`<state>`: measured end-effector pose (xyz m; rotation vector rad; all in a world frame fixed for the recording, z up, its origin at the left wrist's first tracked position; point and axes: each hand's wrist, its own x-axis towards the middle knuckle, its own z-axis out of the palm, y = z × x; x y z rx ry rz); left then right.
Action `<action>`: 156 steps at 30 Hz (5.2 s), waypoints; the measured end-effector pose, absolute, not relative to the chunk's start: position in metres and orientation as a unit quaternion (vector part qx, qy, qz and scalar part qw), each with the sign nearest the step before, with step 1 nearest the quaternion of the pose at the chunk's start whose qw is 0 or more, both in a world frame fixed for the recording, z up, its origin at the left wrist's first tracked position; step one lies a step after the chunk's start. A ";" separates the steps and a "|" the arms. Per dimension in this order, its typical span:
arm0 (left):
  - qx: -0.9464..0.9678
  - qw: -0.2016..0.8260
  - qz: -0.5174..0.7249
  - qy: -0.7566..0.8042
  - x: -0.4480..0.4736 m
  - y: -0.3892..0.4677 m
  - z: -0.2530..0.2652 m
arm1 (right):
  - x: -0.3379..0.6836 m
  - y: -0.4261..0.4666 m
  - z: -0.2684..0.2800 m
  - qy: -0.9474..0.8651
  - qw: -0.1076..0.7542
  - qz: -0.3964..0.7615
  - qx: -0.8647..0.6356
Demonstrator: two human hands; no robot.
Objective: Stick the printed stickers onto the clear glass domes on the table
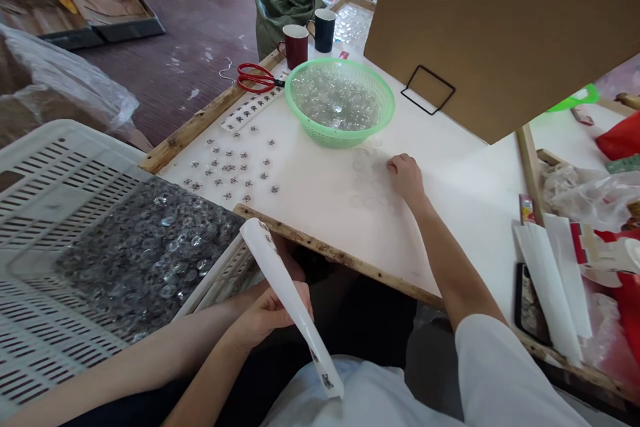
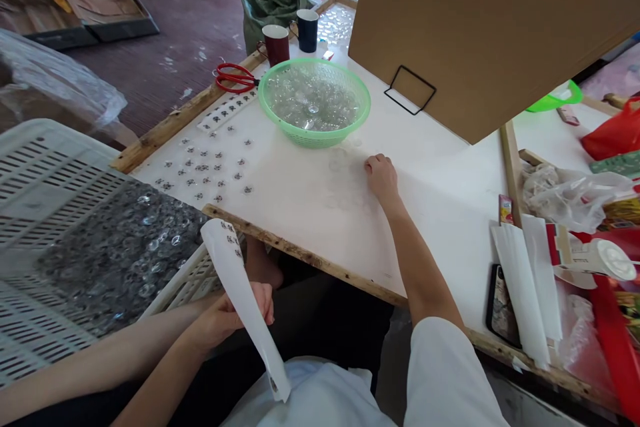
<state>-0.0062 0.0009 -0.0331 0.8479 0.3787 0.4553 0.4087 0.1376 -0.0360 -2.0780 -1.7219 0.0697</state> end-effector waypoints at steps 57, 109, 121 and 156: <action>0.396 0.878 0.194 0.185 -0.006 -0.003 -0.031 | 0.375 0.135 -0.035 -0.585 0.301 0.093 -0.747; 0.408 0.872 0.193 0.188 -0.006 -0.001 -0.031 | 0.439 0.119 -0.031 -0.441 0.327 0.145 -0.823; 0.409 0.870 0.199 0.189 -0.007 -0.002 -0.031 | 0.433 0.119 -0.033 -0.591 0.200 0.027 -0.781; 0.359 0.903 0.181 0.149 -0.022 -0.002 -0.027 | 0.191 0.048 0.096 -0.859 0.292 0.236 -0.349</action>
